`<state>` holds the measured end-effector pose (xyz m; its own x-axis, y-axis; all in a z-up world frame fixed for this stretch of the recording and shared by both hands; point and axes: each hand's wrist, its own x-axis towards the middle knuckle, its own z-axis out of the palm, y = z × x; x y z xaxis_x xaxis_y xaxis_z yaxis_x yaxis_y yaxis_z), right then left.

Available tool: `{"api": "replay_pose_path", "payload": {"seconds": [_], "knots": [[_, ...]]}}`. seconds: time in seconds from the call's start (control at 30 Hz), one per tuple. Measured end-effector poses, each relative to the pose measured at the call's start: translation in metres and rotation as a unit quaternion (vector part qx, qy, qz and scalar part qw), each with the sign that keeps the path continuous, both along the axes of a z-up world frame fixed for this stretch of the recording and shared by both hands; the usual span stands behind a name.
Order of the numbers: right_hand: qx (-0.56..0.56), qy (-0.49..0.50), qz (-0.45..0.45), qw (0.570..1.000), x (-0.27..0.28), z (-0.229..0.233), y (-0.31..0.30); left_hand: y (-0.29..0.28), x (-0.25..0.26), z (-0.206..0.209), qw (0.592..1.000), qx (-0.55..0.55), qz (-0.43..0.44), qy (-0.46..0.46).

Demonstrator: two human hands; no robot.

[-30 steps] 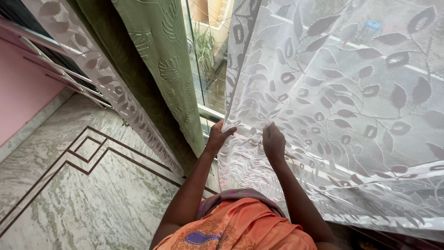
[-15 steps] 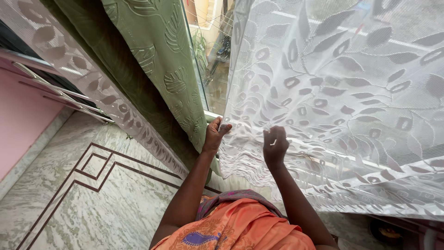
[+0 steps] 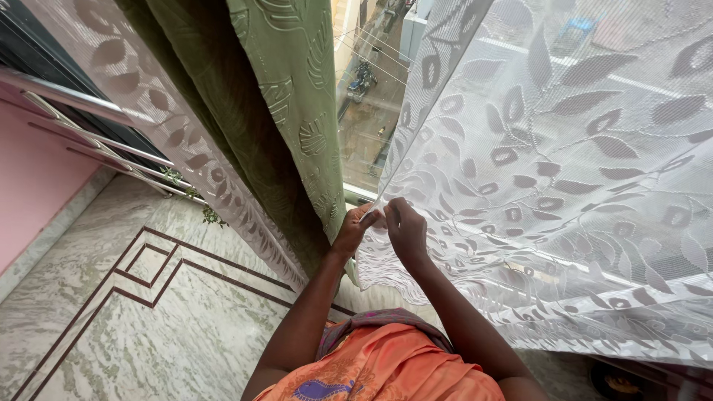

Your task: The person gathers a white lace curtain by hand and ties it into a knot near the center to hold it open.

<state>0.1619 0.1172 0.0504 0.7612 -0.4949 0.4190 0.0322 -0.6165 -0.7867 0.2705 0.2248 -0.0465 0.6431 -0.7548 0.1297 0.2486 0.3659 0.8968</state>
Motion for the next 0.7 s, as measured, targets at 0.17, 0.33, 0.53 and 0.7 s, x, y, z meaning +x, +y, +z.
{"api": "replay_pose_path", "payload": {"seconds": [0.17,0.33,0.53,0.7], "knots": [[-0.024,-0.016,0.006,1.000,0.000,0.004,0.010,0.007,0.015,-0.041,0.975,0.010,0.008,0.221],[-0.103,-0.024,0.018,0.994,-0.003,0.008,0.016,0.002,0.036,-0.094,0.980,-0.044,-0.030,0.191],[-0.155,-0.095,0.007,0.983,0.002,0.015,0.016,-0.016,0.025,-0.088,0.992,0.098,-0.072,-0.025],[-0.158,-0.156,-0.016,0.975,0.039,0.064,-0.006,-0.010,0.009,-0.042,0.968,0.151,-0.072,-0.188]]}}
